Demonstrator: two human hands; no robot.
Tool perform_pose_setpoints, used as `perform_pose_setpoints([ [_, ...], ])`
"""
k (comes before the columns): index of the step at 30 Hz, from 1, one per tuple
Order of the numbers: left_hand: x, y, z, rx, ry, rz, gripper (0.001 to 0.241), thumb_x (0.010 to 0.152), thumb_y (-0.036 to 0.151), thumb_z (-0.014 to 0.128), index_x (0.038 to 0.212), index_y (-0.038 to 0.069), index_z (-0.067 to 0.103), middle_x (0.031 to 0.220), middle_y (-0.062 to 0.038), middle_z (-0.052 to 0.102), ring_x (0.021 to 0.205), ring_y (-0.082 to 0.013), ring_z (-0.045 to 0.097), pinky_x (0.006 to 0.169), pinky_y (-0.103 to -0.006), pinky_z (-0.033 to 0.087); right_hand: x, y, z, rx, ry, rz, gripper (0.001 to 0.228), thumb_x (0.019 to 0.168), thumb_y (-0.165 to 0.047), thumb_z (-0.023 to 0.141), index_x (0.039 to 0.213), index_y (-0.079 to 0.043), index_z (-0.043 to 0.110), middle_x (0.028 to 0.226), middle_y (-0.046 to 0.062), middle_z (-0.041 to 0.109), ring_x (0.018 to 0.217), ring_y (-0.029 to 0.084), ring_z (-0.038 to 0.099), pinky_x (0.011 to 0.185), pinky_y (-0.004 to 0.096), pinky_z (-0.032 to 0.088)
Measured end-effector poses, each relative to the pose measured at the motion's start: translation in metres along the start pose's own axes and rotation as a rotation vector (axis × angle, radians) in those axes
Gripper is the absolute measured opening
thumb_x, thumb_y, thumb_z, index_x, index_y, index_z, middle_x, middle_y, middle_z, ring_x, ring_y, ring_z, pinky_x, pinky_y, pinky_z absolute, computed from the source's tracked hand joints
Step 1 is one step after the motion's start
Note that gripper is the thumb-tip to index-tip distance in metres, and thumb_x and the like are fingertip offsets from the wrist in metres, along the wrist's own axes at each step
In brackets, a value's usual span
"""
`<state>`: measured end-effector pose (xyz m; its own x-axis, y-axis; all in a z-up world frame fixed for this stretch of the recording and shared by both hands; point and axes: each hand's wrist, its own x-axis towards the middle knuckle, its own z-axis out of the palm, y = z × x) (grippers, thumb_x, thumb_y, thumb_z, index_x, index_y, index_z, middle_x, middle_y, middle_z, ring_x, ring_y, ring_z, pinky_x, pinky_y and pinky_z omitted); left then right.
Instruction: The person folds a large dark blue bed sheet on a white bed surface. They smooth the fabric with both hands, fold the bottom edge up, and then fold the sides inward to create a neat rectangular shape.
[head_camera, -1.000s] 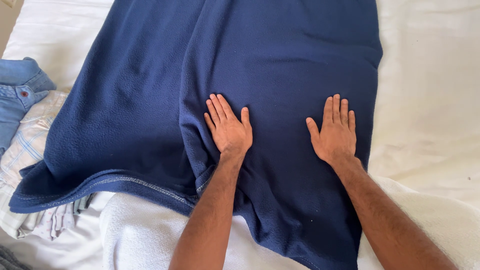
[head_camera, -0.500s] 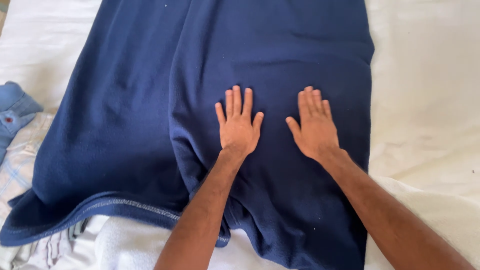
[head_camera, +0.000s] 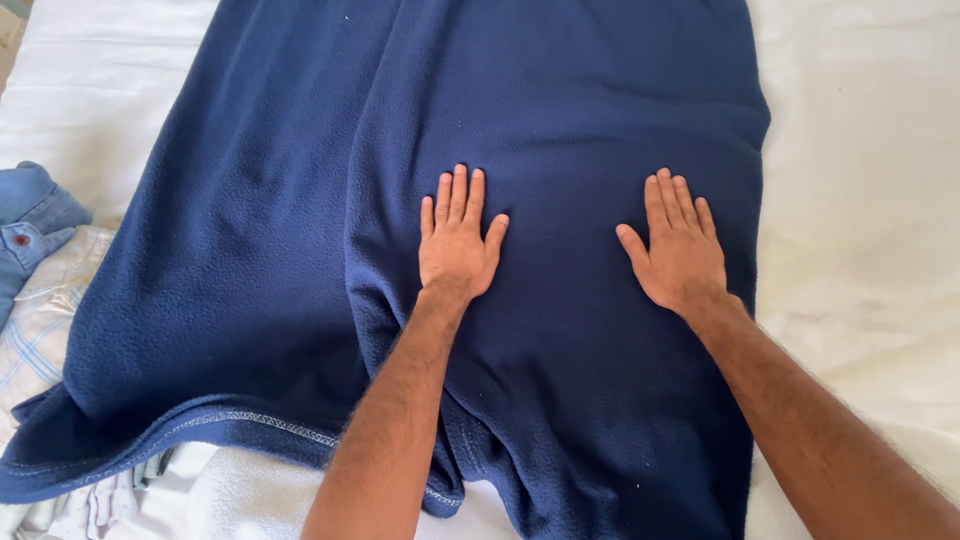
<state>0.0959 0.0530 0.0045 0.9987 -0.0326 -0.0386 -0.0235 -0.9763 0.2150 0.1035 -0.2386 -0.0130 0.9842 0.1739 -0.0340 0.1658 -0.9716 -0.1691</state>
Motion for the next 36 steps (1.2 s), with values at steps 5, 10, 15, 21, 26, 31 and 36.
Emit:
perform_pose_setpoints([
  [5, -0.002, -0.015, 0.008, -0.019, 0.061, -0.087, 0.075, 0.107, 0.053, 0.03, 0.165, 0.01, 0.011, 0.173, -0.009, 0.008, 0.159, -0.0244, 0.004, 0.128, -0.045, 0.005, -0.007, 0.005, -0.006, -0.002, 0.006, 0.042, 0.08, 0.104, -0.057, 0.027, 0.163, -0.005, 0.013, 0.171, 0.012, 0.011, 0.158, 0.024, 0.005, 0.126, 0.045, 0.005],
  [10, -0.006, -0.025, 0.015, 0.005, 0.127, -0.144, 0.077, 0.107, 0.052, 0.031, 0.163, 0.003, 0.012, 0.172, -0.013, 0.009, 0.159, -0.0261, 0.006, 0.128, -0.0441, 0.007, -0.01, 0.011, -0.003, 0.012, 0.009, 0.07, 0.081, 0.104, -0.057, 0.028, 0.163, -0.004, 0.012, 0.171, 0.013, 0.011, 0.158, 0.025, 0.005, 0.126, 0.045, 0.005],
  [15, -0.008, -0.023, 0.018, 0.017, 0.181, -0.199, 0.08, 0.106, 0.052, 0.033, 0.162, 0.0, 0.011, 0.171, -0.015, 0.01, 0.158, -0.0272, 0.006, 0.128, -0.0449, 0.007, -0.011, 0.015, -0.002, 0.043, 0.044, 0.089, 0.085, 0.104, -0.059, 0.031, 0.162, 0.0, 0.014, 0.171, 0.018, 0.011, 0.159, 0.03, 0.005, 0.127, 0.047, 0.006],
  [21, -0.02, -0.016, 0.022, -0.017, 0.236, -0.263, 0.084, 0.105, 0.052, 0.039, 0.161, -0.004, 0.013, 0.171, -0.02, 0.01, 0.159, -0.0311, 0.007, 0.127, -0.0491, 0.007, -0.009, 0.02, 0.004, 0.0, 0.079, 0.167, 0.088, 0.105, -0.058, 0.036, 0.159, 0.009, 0.016, 0.166, 0.03, 0.011, 0.155, 0.041, 0.004, 0.124, 0.051, 0.005],
  [26, -0.023, 0.01, 0.005, -0.025, 0.162, -0.092, 0.078, 0.105, 0.05, 0.041, 0.163, 0.005, 0.015, 0.172, -0.015, 0.01, 0.159, -0.0308, 0.006, 0.127, -0.0532, 0.005, -0.014, -0.017, -0.01, 0.013, 0.094, -0.114, 0.082, 0.104, -0.054, 0.035, 0.161, 0.002, 0.019, 0.17, 0.021, 0.017, 0.158, 0.033, 0.009, 0.127, 0.048, 0.01],
  [31, -0.015, 0.011, 0.002, -0.018, 0.033, 0.117, 0.069, 0.107, 0.048, 0.035, 0.165, 0.018, 0.015, 0.173, -0.008, 0.009, 0.16, -0.025, 0.007, 0.128, -0.0516, 0.004, -0.003, -0.03, -0.002, -0.003, 0.013, -0.175, 0.077, 0.105, -0.053, 0.032, 0.162, -0.003, 0.017, 0.169, 0.015, 0.017, 0.157, 0.026, 0.009, 0.126, 0.046, 0.008],
  [36, -0.012, -0.001, 0.001, -0.009, 0.042, 0.031, 0.071, 0.105, 0.052, 0.032, 0.164, 0.017, 0.015, 0.172, -0.007, 0.009, 0.158, -0.0241, 0.006, 0.127, -0.0477, 0.005, -0.001, -0.014, -0.002, 0.0, 0.009, -0.086, 0.078, 0.104, -0.055, 0.03, 0.162, -0.005, 0.015, 0.17, 0.013, 0.014, 0.157, 0.025, 0.008, 0.126, 0.045, 0.006],
])
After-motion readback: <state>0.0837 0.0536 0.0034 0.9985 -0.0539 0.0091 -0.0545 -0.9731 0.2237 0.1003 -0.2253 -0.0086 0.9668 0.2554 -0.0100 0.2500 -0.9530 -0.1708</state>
